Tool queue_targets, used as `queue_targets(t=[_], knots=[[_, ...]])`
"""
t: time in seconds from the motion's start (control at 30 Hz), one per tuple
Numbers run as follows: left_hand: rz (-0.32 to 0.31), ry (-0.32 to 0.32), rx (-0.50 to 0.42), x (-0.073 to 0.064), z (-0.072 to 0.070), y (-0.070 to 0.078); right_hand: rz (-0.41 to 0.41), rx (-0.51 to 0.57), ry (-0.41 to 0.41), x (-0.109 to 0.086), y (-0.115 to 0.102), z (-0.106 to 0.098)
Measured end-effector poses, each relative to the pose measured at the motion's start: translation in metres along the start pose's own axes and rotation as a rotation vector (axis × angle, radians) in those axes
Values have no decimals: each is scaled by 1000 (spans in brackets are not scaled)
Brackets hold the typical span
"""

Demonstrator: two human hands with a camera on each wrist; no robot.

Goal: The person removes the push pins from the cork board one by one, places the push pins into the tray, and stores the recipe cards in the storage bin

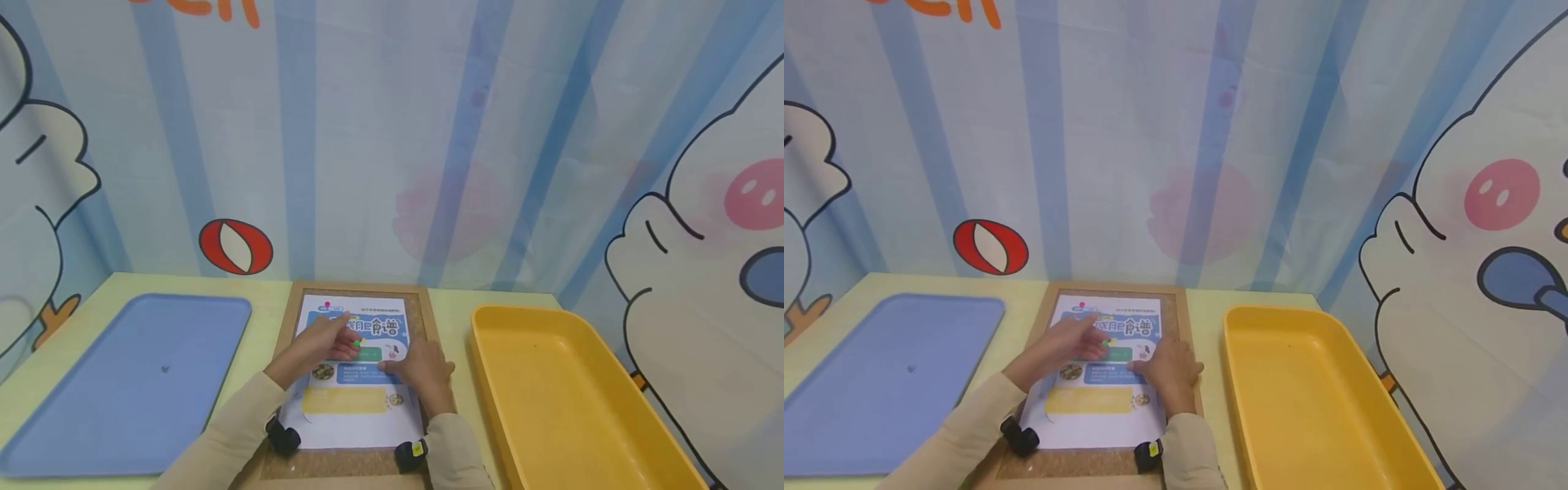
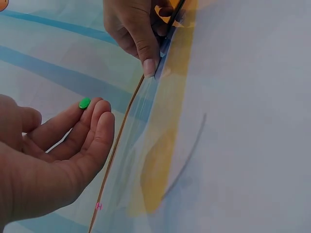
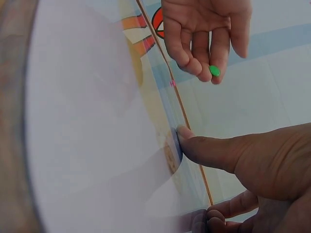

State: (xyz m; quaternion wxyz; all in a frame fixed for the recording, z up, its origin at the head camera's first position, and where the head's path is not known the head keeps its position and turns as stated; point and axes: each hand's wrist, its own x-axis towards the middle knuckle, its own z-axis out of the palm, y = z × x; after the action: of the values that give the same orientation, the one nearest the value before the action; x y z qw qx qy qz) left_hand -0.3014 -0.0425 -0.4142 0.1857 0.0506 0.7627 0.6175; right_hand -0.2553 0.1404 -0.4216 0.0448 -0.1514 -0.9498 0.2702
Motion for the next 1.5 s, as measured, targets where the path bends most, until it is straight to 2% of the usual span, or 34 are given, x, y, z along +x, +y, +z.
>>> queue_targets(t=[0.13,0.33,0.5,0.63,0.83,1.1,1.33,1.5], knots=[[22,-3,-19,-8,-9,-3,-2,7,1,0,-1,-1],[10,11,-37,-20,-22,-9,-6,20,4,1,-1,-1],[32,4,-62,-33,-36,-11,-25,18,12,3,-2,-3],[42,16,-53,-44,-46,-13,-20,12,6,5,-3,-4],[20,45,-28,-59,-58,-14,-2,5,-4,5,-3,-4],[32,47,-9,-70,-75,-16,12,5,-3,5,0,-2],[18,71,61,-82,-92,-14,7,12,2,4,0,3],[4,61,46,-88,-106,-20,22,13,3,3,1,4]])
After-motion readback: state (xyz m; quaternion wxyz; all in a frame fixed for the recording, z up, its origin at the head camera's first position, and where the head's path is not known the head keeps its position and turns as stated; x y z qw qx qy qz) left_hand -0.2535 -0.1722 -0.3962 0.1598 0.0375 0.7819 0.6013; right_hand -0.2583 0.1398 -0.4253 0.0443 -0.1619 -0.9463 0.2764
